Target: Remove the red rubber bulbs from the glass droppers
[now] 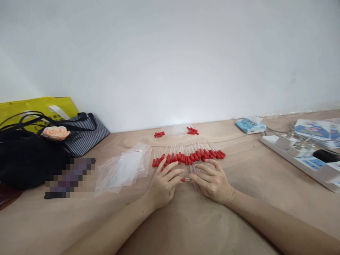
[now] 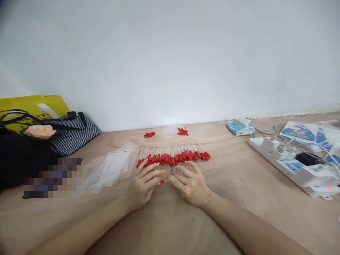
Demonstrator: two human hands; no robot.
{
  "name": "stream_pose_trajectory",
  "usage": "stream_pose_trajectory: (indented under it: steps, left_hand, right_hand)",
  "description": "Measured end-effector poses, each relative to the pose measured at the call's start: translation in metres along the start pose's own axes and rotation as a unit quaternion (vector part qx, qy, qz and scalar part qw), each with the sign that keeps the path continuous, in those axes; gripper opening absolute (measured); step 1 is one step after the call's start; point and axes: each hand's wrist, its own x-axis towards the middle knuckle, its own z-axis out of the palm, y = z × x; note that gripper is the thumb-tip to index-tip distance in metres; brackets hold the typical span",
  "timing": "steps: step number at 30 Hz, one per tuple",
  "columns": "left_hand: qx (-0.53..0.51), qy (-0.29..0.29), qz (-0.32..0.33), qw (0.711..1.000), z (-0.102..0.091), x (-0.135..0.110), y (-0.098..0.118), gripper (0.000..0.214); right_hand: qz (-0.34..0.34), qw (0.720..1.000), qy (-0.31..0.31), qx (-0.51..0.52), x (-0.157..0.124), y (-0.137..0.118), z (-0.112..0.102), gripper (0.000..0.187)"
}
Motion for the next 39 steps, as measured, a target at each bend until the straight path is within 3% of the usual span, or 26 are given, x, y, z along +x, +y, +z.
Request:
stream_pose_trajectory:
  steps: [3,6,9,11,13,16,20,24,29,35,39]
  left_hand:
    - [0.003,0.019,-0.002,1.000,-0.001,-0.004,-0.001,0.020]
    - [-0.010,0.045,-0.037,0.998,-0.005,-0.007,-0.003,0.018]
    - [-0.037,0.061,-0.121,0.990,-0.014,-0.005,-0.007,0.015]
    - [-0.061,0.041,-0.199,0.977,-0.023,-0.003,-0.015,0.017]
    - [-0.086,-0.004,-0.298,0.951,-0.031,-0.002,-0.027,0.017]
    - [-0.141,-0.085,-0.436,0.885,-0.039,-0.006,-0.046,0.022]
    - [-0.229,-0.147,-0.533,0.801,-0.036,-0.014,-0.055,0.028]
    - [-0.233,-0.177,-0.561,0.774,-0.033,-0.015,-0.048,0.029]
    - [-0.191,-0.204,-0.532,0.799,-0.036,-0.012,-0.044,0.033]
    - [-0.220,-0.143,-0.499,0.826,-0.027,-0.008,-0.041,0.021]
    - [-0.247,-0.122,-0.506,0.817,-0.024,-0.007,-0.041,0.024]
  right_hand:
    - [0.002,1.000,-0.001,0.005,0.001,0.002,-0.003,0.022]
    - [0.048,0.999,0.001,-0.005,0.000,0.006,-0.006,0.020]
    - [0.118,0.992,-0.042,0.009,-0.001,0.009,-0.007,0.022]
    - [0.156,0.984,-0.074,0.032,-0.003,0.010,-0.006,0.026]
    - [0.186,0.977,-0.098,0.039,-0.005,0.013,-0.007,0.028]
    - [0.214,0.967,-0.133,0.035,-0.008,0.020,-0.010,0.028]
    - [0.270,0.947,-0.166,0.057,-0.012,0.029,-0.015,0.021]
    - [0.312,0.928,-0.191,0.075,-0.014,0.033,-0.014,0.017]
    - [0.296,0.937,-0.168,0.083,-0.014,0.027,-0.007,0.018]
    - [0.262,0.952,-0.116,0.112,-0.012,0.015,0.001,0.021]
    - [0.261,0.951,-0.109,0.127,-0.010,0.010,0.001,0.020]
